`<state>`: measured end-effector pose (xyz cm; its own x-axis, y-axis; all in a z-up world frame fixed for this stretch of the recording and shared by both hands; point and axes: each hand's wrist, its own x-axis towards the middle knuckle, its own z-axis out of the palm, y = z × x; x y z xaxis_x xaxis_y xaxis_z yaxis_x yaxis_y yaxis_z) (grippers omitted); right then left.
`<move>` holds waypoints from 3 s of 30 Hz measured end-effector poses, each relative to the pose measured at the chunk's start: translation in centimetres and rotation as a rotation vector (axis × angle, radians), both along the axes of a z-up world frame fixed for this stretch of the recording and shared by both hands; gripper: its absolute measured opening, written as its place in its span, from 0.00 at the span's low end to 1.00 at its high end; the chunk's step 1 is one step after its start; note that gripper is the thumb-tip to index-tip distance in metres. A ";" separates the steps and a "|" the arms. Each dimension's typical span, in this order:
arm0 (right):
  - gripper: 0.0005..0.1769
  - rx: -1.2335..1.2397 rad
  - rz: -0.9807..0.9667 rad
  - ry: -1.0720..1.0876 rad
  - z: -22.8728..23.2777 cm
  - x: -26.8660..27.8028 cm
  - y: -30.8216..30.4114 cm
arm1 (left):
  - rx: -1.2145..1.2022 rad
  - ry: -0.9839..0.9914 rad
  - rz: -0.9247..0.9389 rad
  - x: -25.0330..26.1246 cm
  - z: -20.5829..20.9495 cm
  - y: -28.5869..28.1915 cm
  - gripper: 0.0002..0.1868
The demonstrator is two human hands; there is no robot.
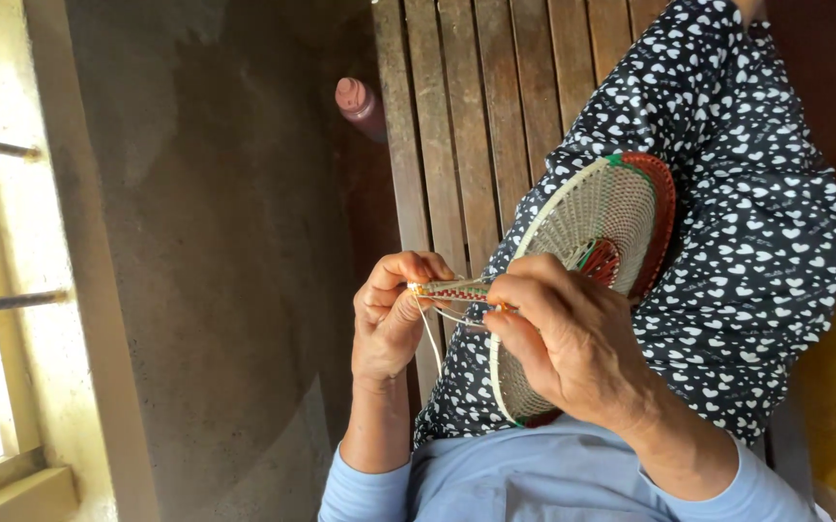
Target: Weaving the outer edge of a circular fan using thin bamboo or wood strips
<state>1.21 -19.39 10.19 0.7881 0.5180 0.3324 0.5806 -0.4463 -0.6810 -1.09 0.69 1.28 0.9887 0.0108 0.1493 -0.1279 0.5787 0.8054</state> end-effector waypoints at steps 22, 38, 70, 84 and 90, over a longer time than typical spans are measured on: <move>0.06 0.067 0.023 -0.046 -0.1 1.0 0.9 | 0.200 -0.095 -0.020 -0.3 2.0 -0.3 0.12; 0.05 0.187 0.054 0.203 -1.3 0.9 0.7 | 0.263 -0.083 -0.005 -0.6 1.7 -0.3 0.14; 0.12 0.079 0.137 -0.130 2.1 1.0 -0.3 | 0.214 -0.026 0.178 -2.1 4.7 -3.5 0.16; 0.07 0.097 0.173 -0.217 2.0 1.0 -0.5 | 0.065 -0.003 0.119 -1.9 4.8 -4.0 0.15; 0.09 0.104 0.183 -0.290 2.3 1.0 -0.6 | 0.082 -0.007 0.111 -1.9 5.0 -4.0 0.15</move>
<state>2.18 -19.95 12.45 0.5509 0.5935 0.5867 0.8200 -0.2543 -0.5127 -2.97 -3.31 6.26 0.9810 0.1078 0.1613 -0.1936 0.4926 0.8484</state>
